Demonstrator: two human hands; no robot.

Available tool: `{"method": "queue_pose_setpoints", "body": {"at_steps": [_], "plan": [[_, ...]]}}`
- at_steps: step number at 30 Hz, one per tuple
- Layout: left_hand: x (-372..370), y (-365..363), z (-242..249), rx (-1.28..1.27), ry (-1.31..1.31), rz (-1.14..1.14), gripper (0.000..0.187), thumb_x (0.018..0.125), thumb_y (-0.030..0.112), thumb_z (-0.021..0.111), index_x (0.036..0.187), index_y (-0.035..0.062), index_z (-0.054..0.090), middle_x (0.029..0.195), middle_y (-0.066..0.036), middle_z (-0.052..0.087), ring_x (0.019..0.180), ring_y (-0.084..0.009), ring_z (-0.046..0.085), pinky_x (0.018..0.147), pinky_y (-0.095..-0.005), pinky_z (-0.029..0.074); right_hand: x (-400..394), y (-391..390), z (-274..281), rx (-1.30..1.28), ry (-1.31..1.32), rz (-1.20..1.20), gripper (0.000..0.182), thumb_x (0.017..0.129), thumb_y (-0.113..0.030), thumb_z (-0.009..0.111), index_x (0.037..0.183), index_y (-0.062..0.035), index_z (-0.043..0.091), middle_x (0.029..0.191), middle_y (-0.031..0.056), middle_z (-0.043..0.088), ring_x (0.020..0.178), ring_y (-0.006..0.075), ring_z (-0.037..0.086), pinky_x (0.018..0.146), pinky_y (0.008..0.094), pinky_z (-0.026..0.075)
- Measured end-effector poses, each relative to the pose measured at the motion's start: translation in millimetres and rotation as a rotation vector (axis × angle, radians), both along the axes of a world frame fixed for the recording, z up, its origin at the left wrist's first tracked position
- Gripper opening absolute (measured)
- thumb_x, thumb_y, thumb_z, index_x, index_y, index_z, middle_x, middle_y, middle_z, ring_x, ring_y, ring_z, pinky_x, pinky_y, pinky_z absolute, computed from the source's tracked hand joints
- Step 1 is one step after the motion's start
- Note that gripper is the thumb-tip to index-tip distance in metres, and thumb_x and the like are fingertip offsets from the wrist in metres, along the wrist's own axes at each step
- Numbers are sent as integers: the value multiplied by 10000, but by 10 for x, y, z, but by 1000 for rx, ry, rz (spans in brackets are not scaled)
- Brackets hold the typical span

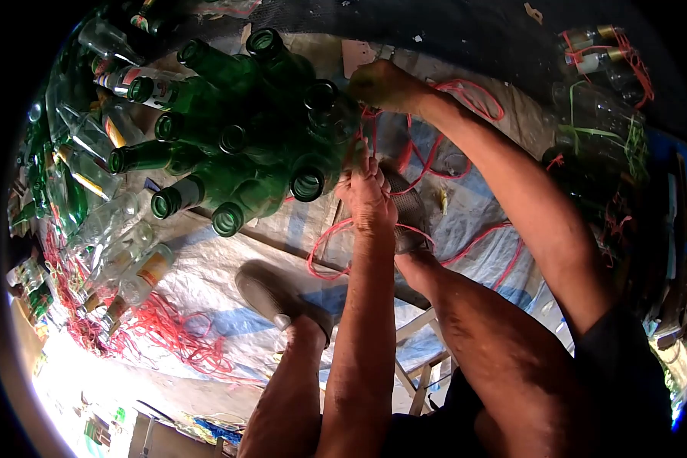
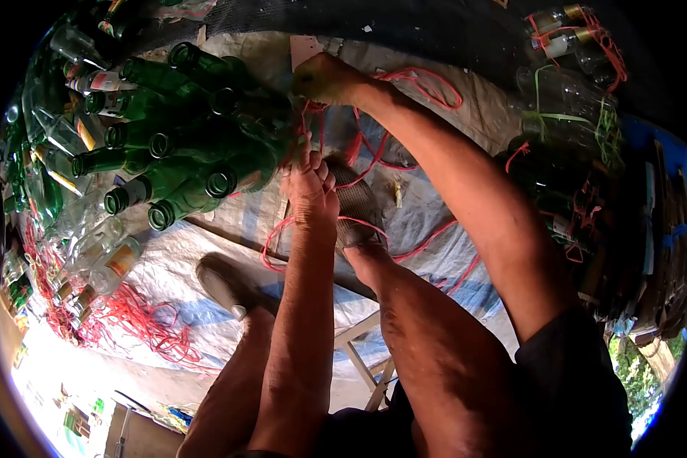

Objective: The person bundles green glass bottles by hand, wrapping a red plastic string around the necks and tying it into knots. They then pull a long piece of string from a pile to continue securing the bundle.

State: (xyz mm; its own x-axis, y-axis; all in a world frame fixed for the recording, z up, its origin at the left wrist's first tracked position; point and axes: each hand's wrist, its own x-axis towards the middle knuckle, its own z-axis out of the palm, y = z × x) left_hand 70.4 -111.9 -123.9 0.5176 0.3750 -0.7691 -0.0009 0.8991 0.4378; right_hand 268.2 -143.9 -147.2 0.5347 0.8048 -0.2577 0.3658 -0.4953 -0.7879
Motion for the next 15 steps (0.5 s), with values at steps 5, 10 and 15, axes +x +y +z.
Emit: {"method": "queue_pose_setpoints", "body": {"at_steps": [5, 10, 15], "plan": [[41, 1, -14, 1, 53, 30, 191, 862, 190, 816, 987, 159, 676, 636, 99, 442, 467, -37, 301, 412, -237, 232, -87, -13, -9, 46, -69, -101, 177, 935, -186, 639, 958, -29, 717, 807, 102, 690, 732, 190, 662, 682, 359, 527], [94, 21, 15, 47, 65, 66, 180, 860, 172, 821, 944, 158, 663, 631, 96, 442, 466, -37, 301, 415, -232, 229, -100, 49, -57, 3, -275, -105, 174, 941, -193, 628, 943, -37, 705, 825, 147, 698, 744, 257, 686, 693, 394, 536], [91, 1, -43, 13, 33, 103, 178, 863, 137, 820, 946, 154, 663, 647, 95, 467, 465, -41, 324, 411, -234, 226, -92, 113, -77, 12, -405, -74, 189, 943, -208, 626, 965, -37, 702, 879, 191, 701, 793, 334, 696, 729, 427, 542]]}}
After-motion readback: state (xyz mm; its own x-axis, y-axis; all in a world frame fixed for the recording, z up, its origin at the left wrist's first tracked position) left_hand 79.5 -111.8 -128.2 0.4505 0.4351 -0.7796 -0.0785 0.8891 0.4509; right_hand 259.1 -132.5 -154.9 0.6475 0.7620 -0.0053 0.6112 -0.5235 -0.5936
